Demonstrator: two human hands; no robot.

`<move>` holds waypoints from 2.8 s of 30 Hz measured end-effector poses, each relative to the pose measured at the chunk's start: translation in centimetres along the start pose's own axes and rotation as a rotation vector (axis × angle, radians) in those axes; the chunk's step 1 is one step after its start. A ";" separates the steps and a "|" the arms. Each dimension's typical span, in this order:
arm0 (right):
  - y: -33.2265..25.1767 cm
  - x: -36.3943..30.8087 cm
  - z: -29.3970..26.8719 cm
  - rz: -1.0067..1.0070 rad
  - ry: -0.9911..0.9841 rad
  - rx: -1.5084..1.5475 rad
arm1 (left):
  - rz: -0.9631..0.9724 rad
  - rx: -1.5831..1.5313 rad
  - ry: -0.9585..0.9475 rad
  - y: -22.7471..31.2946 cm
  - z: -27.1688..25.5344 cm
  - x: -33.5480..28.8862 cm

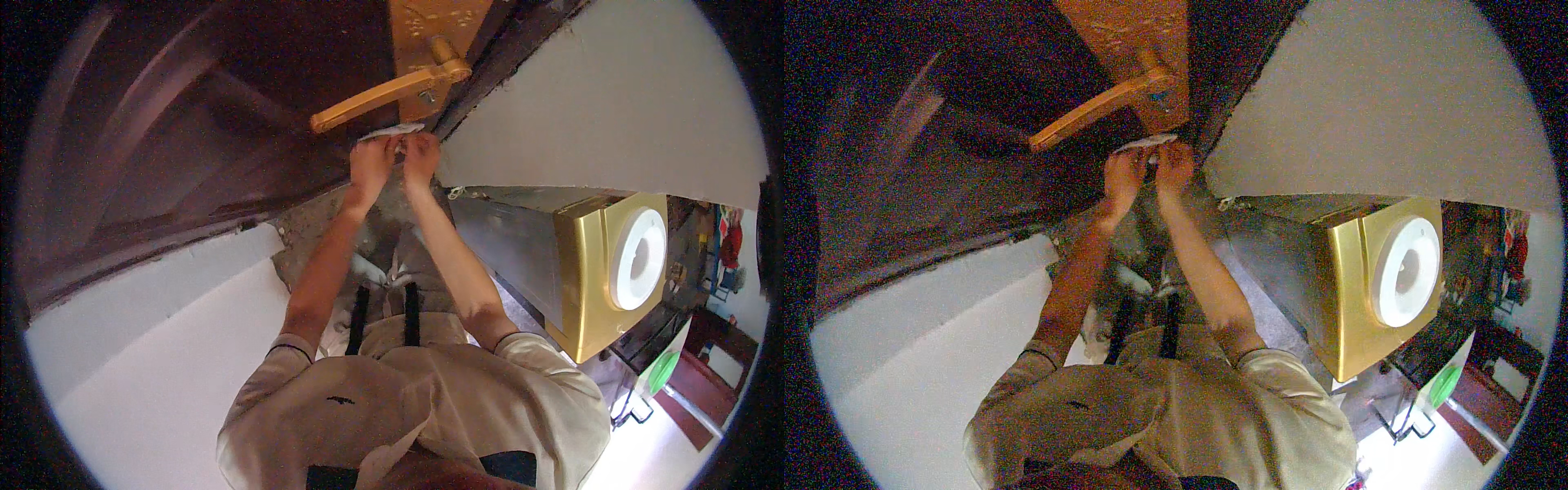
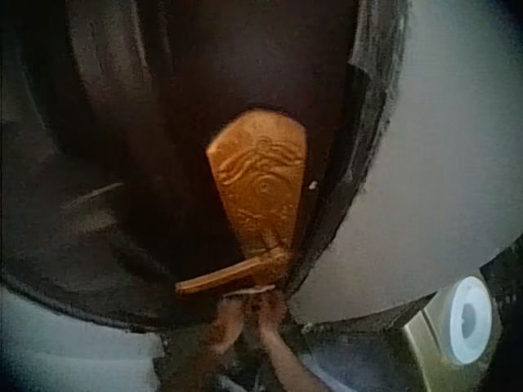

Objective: The person wipes a dark wooden door with a white cloth, then rinses the cloth in a green basin of water. They wring out the cloth and continue wiping the door and door handle.

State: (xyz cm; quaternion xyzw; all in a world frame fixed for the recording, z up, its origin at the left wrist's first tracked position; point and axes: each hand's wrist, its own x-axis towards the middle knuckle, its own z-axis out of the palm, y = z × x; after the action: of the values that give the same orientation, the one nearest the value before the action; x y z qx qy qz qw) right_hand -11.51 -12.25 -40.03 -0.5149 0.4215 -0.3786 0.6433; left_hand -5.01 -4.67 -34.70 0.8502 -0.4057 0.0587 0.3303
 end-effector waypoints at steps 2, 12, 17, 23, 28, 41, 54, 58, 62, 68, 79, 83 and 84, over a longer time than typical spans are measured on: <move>1.9 0.6 -1.0 -0.099 -0.022 -0.153 | 0.001 -0.065 -0.001 -0.5 1.6 -0.1; -2.1 4.3 -1.5 -0.492 0.009 -0.210 | 0.056 -0.248 0.055 3.3 3.0 2.7; 4.3 4.6 -2.0 -0.446 -0.053 -0.277 | -0.020 -0.169 -0.030 -1.9 8.5 -0.6; 21.4 5.3 -2.3 -0.422 -0.111 -0.223 | -0.014 -0.264 -0.004 -11.1 17.0 -7.1; 23.8 4.4 -0.8 -0.549 -0.091 -0.210 | 0.034 -0.188 0.071 -14.9 18.4 -8.8; 6.5 6.6 -1.3 -0.763 0.070 -0.178 | 0.094 -0.147 0.218 -3.1 10.3 -1.1; 21.0 6.2 -1.8 -0.661 0.064 -0.433 | 0.118 -0.141 0.260 -12.6 20.7 -7.3; 11.9 1.4 1.7 -0.709 -0.007 -0.348 | 0.136 -0.136 0.458 -9.7 10.6 -5.7; 3.1 0.0 4.0 -0.929 -0.070 -0.241 | 0.151 -0.127 0.554 -6.0 2.5 -2.7; 2.5 0.1 5.5 -0.961 -0.097 -0.147 | 0.060 -0.103 0.518 -5.7 0.9 -2.6; 8.5 -4.6 8.1 -1.040 -0.212 -0.234 | 0.146 -0.059 0.707 -12.7 1.5 -6.7; 3.4 -6.6 10.9 -1.089 -0.204 -0.184 | 0.195 -0.072 0.827 -11.1 -4.5 -4.6; 2.3 -7.1 11.5 -1.090 -0.195 -0.184 | 0.203 -0.081 0.845 -11.0 -5.6 -4.3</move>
State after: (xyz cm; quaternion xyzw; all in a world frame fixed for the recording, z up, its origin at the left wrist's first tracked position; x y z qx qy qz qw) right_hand -3.23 -1.33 -39.85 -0.7450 0.0642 -0.5686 0.3430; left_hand 1.13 6.49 -37.58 0.6936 -0.3185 0.4178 0.4928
